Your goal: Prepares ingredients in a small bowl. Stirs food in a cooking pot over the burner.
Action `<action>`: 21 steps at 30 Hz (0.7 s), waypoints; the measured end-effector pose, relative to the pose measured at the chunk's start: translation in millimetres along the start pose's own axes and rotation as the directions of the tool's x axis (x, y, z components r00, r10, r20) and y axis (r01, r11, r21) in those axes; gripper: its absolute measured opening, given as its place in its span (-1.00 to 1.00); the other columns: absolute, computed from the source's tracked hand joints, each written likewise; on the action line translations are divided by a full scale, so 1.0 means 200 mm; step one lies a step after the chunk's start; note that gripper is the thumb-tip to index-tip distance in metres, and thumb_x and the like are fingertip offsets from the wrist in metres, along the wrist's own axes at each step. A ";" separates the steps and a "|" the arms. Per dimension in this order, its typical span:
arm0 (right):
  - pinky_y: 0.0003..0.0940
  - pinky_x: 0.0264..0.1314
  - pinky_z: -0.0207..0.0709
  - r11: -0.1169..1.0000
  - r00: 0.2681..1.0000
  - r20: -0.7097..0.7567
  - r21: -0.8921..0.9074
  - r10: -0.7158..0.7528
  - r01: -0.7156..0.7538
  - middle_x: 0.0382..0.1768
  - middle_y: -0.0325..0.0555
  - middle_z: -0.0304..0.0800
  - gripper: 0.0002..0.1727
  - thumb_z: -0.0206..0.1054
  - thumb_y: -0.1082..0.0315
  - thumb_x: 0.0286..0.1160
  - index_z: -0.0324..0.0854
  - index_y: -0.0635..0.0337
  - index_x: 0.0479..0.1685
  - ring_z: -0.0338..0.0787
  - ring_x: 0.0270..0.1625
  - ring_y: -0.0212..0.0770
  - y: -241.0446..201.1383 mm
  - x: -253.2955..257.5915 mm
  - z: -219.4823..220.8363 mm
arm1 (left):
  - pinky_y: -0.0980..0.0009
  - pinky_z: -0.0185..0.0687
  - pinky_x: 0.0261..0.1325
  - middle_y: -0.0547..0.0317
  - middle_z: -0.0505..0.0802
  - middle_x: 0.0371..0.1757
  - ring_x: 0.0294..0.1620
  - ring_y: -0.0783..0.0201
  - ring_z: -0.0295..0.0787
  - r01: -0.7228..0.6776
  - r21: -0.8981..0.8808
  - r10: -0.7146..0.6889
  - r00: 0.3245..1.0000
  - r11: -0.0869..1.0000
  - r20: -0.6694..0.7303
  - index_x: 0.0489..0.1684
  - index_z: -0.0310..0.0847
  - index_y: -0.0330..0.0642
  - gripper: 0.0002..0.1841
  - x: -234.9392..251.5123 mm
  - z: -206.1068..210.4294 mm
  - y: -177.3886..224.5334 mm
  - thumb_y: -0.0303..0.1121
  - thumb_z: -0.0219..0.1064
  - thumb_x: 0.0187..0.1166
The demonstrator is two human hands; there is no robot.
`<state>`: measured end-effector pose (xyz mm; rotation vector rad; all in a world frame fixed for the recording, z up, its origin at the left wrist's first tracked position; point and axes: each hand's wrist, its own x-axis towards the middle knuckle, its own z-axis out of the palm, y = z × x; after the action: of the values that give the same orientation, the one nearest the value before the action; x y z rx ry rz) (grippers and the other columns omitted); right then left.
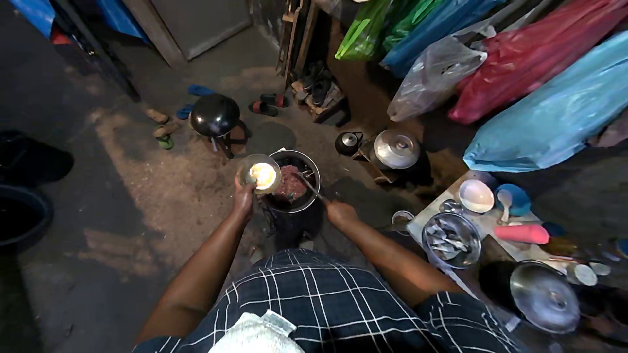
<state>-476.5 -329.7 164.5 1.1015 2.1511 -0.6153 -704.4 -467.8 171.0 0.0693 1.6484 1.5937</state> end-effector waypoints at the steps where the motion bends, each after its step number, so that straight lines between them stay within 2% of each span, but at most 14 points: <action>1: 0.34 0.43 0.52 1.000 1.000 -0.006 0.001 -0.005 0.005 0.58 0.30 0.54 -0.42 -0.01 0.38 0.84 0.21 0.07 0.85 0.68 0.47 0.37 -0.02 -0.02 -0.01 | 0.08 0.74 0.08 -0.21 0.49 0.53 0.14 -0.01 0.72 -0.007 0.003 0.007 1.000 1.000 0.006 0.87 -0.11 0.23 -0.26 0.01 -0.01 0.00 -0.52 0.05 0.68; 6: 0.30 0.37 0.58 0.998 0.997 -0.058 0.044 0.047 -0.044 0.57 0.30 0.53 -0.38 -0.01 0.38 0.83 0.11 0.06 0.89 0.72 0.41 0.35 -0.02 0.02 0.07 | 0.10 0.73 0.06 -0.18 0.52 0.51 0.12 0.02 0.72 -0.009 0.014 0.008 1.000 1.000 0.026 0.86 -0.11 0.26 -0.27 0.00 -0.03 0.01 -0.49 0.05 0.69; 10: 0.34 0.39 0.56 0.999 0.998 -0.056 0.048 -0.004 0.007 0.55 0.28 0.58 -0.42 0.00 0.32 0.85 0.24 -0.02 0.85 0.72 0.42 0.36 -0.07 -0.01 0.08 | 0.14 0.75 -0.02 -0.21 0.62 0.34 -0.04 0.06 0.76 0.029 0.046 -0.029 0.999 0.999 0.013 0.87 -0.16 0.21 -0.25 -0.01 -0.03 0.03 -0.47 0.07 0.69; 12: 0.31 0.34 0.60 0.999 0.995 -0.096 0.037 0.035 -0.031 0.55 0.27 0.57 -0.40 0.01 0.35 0.84 0.19 -0.01 0.87 0.75 0.36 0.36 -0.09 -0.05 0.06 | 0.13 0.75 -0.02 -0.21 0.62 0.31 -0.07 0.07 0.75 0.039 0.049 -0.040 0.999 0.998 0.017 0.88 -0.20 0.22 -0.24 -0.01 -0.04 0.03 -0.47 0.09 0.69; 15: 0.29 0.28 0.63 0.992 0.985 -0.121 0.039 0.125 -0.121 0.60 0.33 0.49 -0.35 -0.01 0.47 0.81 0.07 0.09 0.90 0.77 0.32 0.39 -0.09 -0.07 0.08 | 0.16 0.75 -0.08 -0.19 0.61 0.33 -0.10 0.09 0.75 0.027 0.056 -0.028 0.999 0.998 0.033 0.88 -0.16 0.24 -0.25 -0.01 -0.06 0.03 -0.48 0.07 0.70; 17: 0.29 0.33 0.61 0.993 0.990 -0.079 0.036 0.117 -0.115 0.59 0.36 0.49 -0.35 -0.04 0.48 0.81 0.05 0.11 0.91 0.75 0.35 0.40 -0.10 -0.08 0.11 | 0.16 0.75 -0.06 -0.20 0.60 0.36 -0.08 0.08 0.75 0.019 0.055 -0.022 0.999 0.998 0.043 0.88 -0.17 0.23 -0.25 0.00 -0.08 0.04 -0.48 0.06 0.69; 19: 0.30 0.37 0.57 0.994 0.994 -0.041 0.046 0.098 -0.096 0.59 0.34 0.50 -0.38 -0.05 0.45 0.83 0.10 0.09 0.89 0.72 0.40 0.40 -0.13 -0.13 0.11 | 0.14 0.76 -0.02 -0.24 0.58 0.40 -0.02 0.05 0.76 0.012 0.051 -0.015 0.998 0.999 0.058 0.89 -0.23 0.18 -0.23 0.01 -0.09 0.04 -0.48 0.05 0.67; 21: 0.27 0.34 0.60 0.994 0.992 -0.073 0.047 0.102 -0.099 0.58 0.31 0.52 -0.38 -0.04 0.45 0.83 0.12 0.09 0.88 0.75 0.36 0.38 -0.15 -0.18 0.10 | 0.13 0.76 0.01 -0.24 0.56 0.44 0.03 0.04 0.77 0.008 0.051 -0.012 0.997 0.999 0.072 0.89 -0.26 0.18 -0.23 0.02 -0.11 0.04 -0.48 0.04 0.68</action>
<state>-480.0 -377.3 180.0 1.2665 2.1401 -0.5850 -722.7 -482.0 172.9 0.1437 1.6309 1.5242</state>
